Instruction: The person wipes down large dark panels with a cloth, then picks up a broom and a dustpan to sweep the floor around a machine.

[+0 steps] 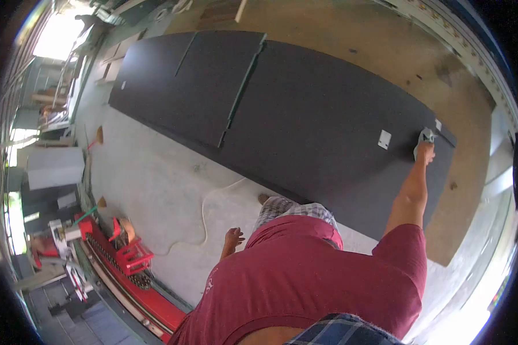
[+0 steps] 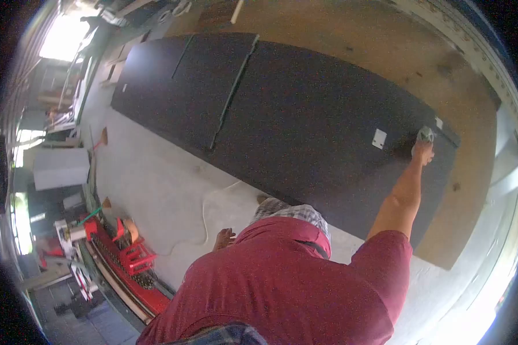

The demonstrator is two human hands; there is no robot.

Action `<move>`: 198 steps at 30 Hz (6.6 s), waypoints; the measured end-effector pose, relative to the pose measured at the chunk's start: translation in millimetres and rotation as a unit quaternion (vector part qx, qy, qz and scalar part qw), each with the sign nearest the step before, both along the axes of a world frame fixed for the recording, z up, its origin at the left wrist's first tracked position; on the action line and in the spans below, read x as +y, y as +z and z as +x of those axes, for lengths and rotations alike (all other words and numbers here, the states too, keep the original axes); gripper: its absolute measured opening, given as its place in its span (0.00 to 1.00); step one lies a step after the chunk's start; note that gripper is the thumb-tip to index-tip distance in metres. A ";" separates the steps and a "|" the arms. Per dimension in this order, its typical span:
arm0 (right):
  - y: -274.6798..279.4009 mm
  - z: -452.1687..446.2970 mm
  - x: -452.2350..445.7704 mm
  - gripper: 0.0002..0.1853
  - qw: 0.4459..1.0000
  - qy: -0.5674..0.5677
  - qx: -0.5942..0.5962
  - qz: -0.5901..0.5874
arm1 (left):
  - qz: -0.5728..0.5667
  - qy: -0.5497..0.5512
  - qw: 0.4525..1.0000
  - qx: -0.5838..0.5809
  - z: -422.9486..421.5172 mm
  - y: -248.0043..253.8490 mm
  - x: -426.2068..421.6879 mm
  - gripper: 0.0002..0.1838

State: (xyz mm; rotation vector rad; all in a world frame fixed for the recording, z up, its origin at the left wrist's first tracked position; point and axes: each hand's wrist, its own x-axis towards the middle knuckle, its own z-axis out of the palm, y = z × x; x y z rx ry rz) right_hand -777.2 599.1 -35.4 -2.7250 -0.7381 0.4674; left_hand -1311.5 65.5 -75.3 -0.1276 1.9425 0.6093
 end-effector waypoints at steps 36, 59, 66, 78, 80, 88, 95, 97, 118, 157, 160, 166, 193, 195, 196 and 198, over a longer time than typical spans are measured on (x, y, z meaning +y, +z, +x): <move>-64.5 -26.9 72.3 0.19 0.965 0.110 -0.239 0.003 | -0.006 -0.053 0.993 0.104 19.7 16.4 12.9 0.21; -57.7 -499.6 69.2 0.13 0.735 0.530 0.391 0.161 | -0.073 -0.104 0.983 0.130 48.3 -3.5 -39.6 0.19; -59.5 -475.4 -110.7 0.13 0.586 0.735 0.223 0.261 | 0.021 -0.362 0.921 0.143 -73.8 -74.1 -2.1 0.18; -43.4 -338.4 -289.4 0.22 0.758 0.615 0.013 0.217 | 0.066 -0.377 0.919 -0.092 -221.8 -79.3 211.5 0.19; -33.0 -327.1 -296.7 0.23 0.814 0.544 -0.002 0.201 | 0.062 -0.408 0.907 -0.086 -223.6 -72.8 216.8 0.19; -37.0 -382.4 -299.7 0.24 0.954 0.217 -0.094 0.183 | 0.102 -0.433 0.892 -0.083 -252.1 -53.4 161.5 0.18; -48.1 -484.9 -289.3 0.19 0.930 0.325 -0.098 0.141 | 0.091 -0.842 0.483 0.220 -370.4 -153.6 52.2 0.12; -45.1 -531.9 -292.6 0.18 0.906 0.373 -0.103 0.169 | 0.147 -0.721 0.564 0.376 -374.7 -102.1 20.4 0.10; 55.1 -683.7 -277.4 0.22 0.702 0.623 0.199 0.284 | 0.063 0.205 0.976 0.031 -196.6 -81.9 -336.6 0.17; -44.2 -748.5 -70.8 0.18 0.925 0.349 -0.132 0.069 | -0.043 -0.310 0.936 0.158 -685.5 -29.5 20.6 0.20; -38.3 -790.0 -88.5 0.17 0.933 0.330 -0.138 0.028 | 0.036 -0.295 0.934 0.196 -716.7 -94.8 28.9 0.20; -76.6 -944.4 -146.3 0.14 0.661 0.671 -0.335 0.009 | 0.114 -0.110 0.981 0.109 -699.6 -41.0 104.8 0.19; -55.8 -897.0 -14.6 0.18 0.912 0.323 -0.251 0.042 | 0.102 -0.168 0.967 0.162 -688.4 -14.6 52.6 0.21; -41.5 -958.1 -40.6 0.15 0.868 0.406 -0.273 0.088 | 0.143 -0.175 0.960 0.167 -684.9 -19.0 67.8 0.21; -26.5 -989.6 -57.2 0.14 0.857 0.446 -0.227 0.122 | 0.150 -0.146 0.966 0.154 -686.2 -28.5 73.9 0.20; -17.5 -1046.2 -88.5 0.13 0.815 0.532 -0.196 0.118 | 0.142 -0.127 0.969 0.160 -684.8 -26.2 83.8 0.19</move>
